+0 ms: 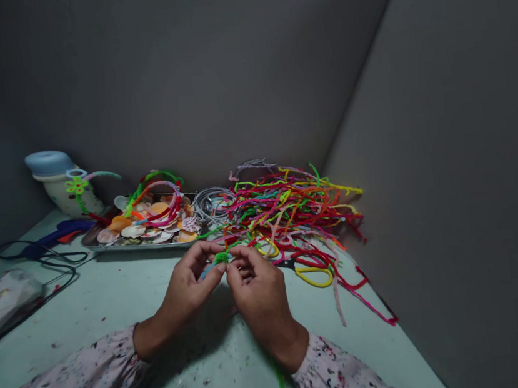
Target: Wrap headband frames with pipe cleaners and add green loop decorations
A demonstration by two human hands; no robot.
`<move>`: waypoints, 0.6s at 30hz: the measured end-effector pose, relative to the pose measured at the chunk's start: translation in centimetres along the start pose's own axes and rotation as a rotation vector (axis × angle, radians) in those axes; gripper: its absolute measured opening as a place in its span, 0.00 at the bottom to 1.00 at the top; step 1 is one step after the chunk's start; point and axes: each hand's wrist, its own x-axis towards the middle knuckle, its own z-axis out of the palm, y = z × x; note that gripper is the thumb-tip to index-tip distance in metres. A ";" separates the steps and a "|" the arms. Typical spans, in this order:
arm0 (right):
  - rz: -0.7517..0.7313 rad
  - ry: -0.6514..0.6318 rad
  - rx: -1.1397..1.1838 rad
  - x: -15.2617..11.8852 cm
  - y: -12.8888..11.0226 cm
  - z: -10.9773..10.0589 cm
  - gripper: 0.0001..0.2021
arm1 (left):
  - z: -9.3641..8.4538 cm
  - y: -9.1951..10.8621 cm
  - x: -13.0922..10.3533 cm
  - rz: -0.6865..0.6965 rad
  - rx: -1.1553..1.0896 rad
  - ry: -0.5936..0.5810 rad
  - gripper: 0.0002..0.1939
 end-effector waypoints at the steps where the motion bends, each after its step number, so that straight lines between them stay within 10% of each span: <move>1: 0.000 -0.003 0.006 0.0 0.0 0.0 0.11 | 0.0 0.0 0.0 -0.005 0.005 0.008 0.09; 18: -0.073 -0.025 -0.133 0.3 -0.4 -0.4 0.11 | 0.0 -0.3 0.4 -0.001 0.121 0.024 0.09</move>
